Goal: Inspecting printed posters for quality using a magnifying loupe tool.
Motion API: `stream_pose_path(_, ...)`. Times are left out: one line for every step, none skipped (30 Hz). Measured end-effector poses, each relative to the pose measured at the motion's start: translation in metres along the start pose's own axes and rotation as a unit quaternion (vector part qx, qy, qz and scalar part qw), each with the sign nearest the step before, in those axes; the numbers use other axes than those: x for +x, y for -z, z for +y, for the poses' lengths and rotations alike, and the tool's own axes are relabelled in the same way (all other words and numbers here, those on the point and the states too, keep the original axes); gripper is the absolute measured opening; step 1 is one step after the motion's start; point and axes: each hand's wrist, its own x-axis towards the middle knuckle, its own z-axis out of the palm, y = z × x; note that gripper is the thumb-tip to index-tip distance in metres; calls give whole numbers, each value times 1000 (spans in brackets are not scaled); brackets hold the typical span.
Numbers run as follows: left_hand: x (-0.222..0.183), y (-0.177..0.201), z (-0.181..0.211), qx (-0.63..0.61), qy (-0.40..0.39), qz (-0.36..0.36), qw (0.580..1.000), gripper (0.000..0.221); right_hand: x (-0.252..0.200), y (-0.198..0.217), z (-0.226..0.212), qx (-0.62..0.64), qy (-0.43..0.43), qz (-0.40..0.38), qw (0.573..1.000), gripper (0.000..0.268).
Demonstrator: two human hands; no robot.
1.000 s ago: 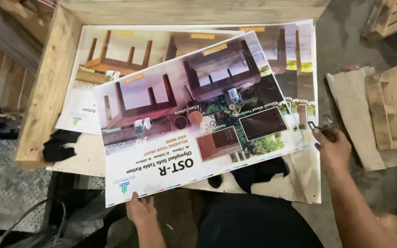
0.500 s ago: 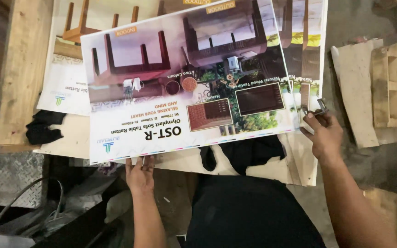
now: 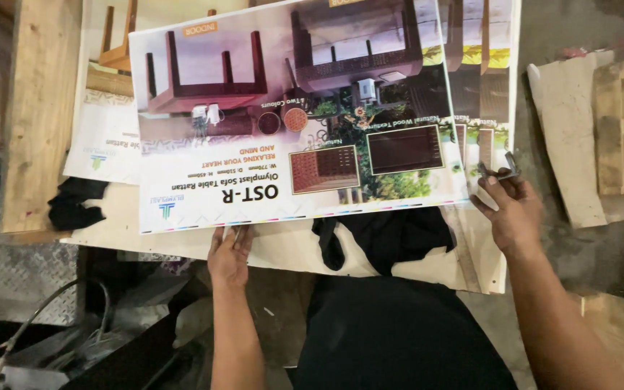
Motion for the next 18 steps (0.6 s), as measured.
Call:
stream_pose_path(2, 2, 0, 9, 8, 0, 1000, 53, 2, -2, 2, -8, 5, -7, 1000, 27)
stream_pose_path(3, 5, -2, 10, 1, 6, 1000, 53, -2, -6, 1, -5, 1, -14, 1000, 27)
stream_pose_path(5, 6, -5, 13, 12, 11, 1000, 53, -4, -9, -3, -31, -6, 1, 1000, 28)
stream_pose_path(7, 6, -8, 17, 23, 17, 999, 53, -6, -12, -7, -57, -13, 16, 998, 29)
stream_pose_path(8, 8, -10, 15, 17, 20, 1000, 53, -6, -12, -4, -55, -14, 10, 998, 29)
stream_pose_path(9, 11, -13, 15, 19, 28, 999, 52, -6, -12, -2, -71, -2, -2, 997, 29)
stream_pose_path(11, 11, -18, 13, 23, 34, 999, 51, -6, -10, -1, -89, 12, -12, 996, 28)
stream_pose_path(9, 11, -19, 10, 19, 36, 999, 51, -2, -9, 6, -89, 13, -17, 996, 28)
stream_pose_path(7, 8, -21, 34, 8, 39, 999, 48, 2, -7, 12, -99, 19, -13, 995, 29)
stream_pose_path(6, 5, -23, 57, -3, 43, 997, 45, 7, -4, 18, -110, 25, -9, 994, 30)
stream_pose_path(3, 6, -26, 55, -5, 43, 998, 45, 6, -5, 20, -110, 26, -11, 994, 30)
stream_pose_path(0, 6, -29, 82, -28, 39, 995, 42, 5, -6, 22, -123, 58, -27, 990, 30)
stream_pose_path(-1, 6, -31, 110, -51, 34, 992, 40, 4, -7, 25, -134, 90, -41, 986, 31)
stream_pose_path(-2, 6, -30, 109, -53, 33, 992, 40, 2, -8, 24, -133, 92, -42, 986, 31)
stream_pose_path(-3, 5, -30, 111, -66, 25, 991, 39, 0, -8, 24, -156, 109, -58, 980, 31)
stream_pose_path(-4, 4, -30, 112, -78, 18, 990, 37, -2, -7, 23, -178, 126, -74, 973, 32)
stream_pose_path(-15, -6, -22, 112, -78, 16, 990, 37, -4, -8, 24, -177, 127, -73, 973, 32)
stream_pose_path(-26, -17, -15, 132, -71, 41, 988, 37, -5, -8, 24, -176, 133, -62, 973, 33)
